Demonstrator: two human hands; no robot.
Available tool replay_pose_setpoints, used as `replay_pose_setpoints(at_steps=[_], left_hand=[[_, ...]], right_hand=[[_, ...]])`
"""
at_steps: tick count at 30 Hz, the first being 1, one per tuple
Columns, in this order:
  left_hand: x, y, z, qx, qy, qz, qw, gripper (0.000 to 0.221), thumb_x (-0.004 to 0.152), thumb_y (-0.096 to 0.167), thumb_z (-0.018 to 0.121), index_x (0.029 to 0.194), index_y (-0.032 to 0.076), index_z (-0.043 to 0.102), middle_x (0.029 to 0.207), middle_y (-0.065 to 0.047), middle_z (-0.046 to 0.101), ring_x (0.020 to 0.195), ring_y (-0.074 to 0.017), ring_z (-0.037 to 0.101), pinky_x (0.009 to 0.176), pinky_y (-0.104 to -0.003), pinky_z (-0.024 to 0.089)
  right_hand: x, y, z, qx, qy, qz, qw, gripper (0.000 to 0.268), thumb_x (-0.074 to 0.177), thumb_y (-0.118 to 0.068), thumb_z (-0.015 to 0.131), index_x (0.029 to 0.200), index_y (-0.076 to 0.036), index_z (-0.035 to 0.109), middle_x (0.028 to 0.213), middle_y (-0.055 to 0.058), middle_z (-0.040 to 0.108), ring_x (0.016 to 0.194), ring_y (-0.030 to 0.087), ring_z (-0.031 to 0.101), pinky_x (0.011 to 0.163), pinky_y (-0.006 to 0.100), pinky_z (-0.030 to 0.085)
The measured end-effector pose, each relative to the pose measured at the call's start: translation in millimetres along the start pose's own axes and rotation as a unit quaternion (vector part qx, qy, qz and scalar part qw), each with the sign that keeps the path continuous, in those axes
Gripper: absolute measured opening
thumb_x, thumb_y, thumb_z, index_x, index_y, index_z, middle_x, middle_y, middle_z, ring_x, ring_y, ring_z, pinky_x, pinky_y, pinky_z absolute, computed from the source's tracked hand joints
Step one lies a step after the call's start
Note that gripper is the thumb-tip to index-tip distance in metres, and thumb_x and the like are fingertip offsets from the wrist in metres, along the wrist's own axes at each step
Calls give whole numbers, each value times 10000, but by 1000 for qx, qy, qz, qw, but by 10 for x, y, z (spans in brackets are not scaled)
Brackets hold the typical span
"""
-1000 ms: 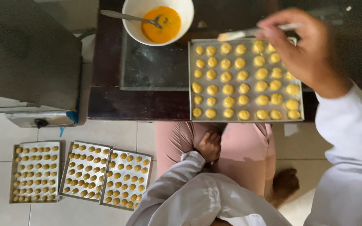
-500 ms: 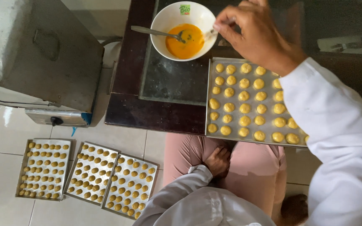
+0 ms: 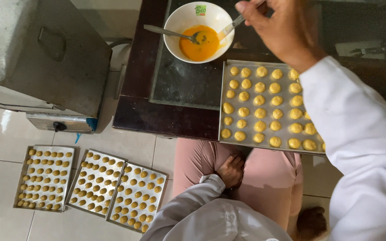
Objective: Brushing egg wash onto small dough balls on a baking tray using a pastry brush.
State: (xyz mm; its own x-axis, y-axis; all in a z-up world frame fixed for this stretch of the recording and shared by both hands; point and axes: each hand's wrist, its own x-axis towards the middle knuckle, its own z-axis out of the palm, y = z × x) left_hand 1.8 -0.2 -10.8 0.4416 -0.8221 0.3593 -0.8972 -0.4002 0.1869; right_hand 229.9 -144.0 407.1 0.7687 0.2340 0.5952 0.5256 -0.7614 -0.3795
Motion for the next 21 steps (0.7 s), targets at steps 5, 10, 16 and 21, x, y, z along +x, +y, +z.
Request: replay_pose_setpoints(at_steps=[5,10,16,21], left_hand=[[28,2,-117,-13,6,3,1000,265,812,239,538,794,44,717,867,-129,605,941,-334,524,1051,-439,361],[0,-7,-10,-13,-34,22,999,291,824,263,526,820,63,739,916,-129,621,970,-336,524,1038,-459,362],[-3,-6,31,-4,-35,12,999,268,793,279,554,798,93,746,939,-105,614,1002,-327,505,994,-451,357],[104,21,-210,-17,-1,12,1000,299,837,215,517,871,-4,717,951,-169,615,990,-363,507,976,-466,369]], right_hand=[[-58,508,168,42,-4,44,998,382,1170,-176,739,816,-82,629,727,14,655,663,92,600,609,286,441],[-327,841,-202,60,15,68,996,327,1189,-57,654,877,-65,557,744,58,641,749,143,720,690,320,538],[-977,808,-983,59,-37,255,965,310,1242,-201,578,971,-93,682,949,0,704,866,61,632,895,229,507],[-1504,1088,-1050,123,25,170,977,232,1255,-136,574,1098,34,575,925,152,671,868,188,660,880,285,499]])
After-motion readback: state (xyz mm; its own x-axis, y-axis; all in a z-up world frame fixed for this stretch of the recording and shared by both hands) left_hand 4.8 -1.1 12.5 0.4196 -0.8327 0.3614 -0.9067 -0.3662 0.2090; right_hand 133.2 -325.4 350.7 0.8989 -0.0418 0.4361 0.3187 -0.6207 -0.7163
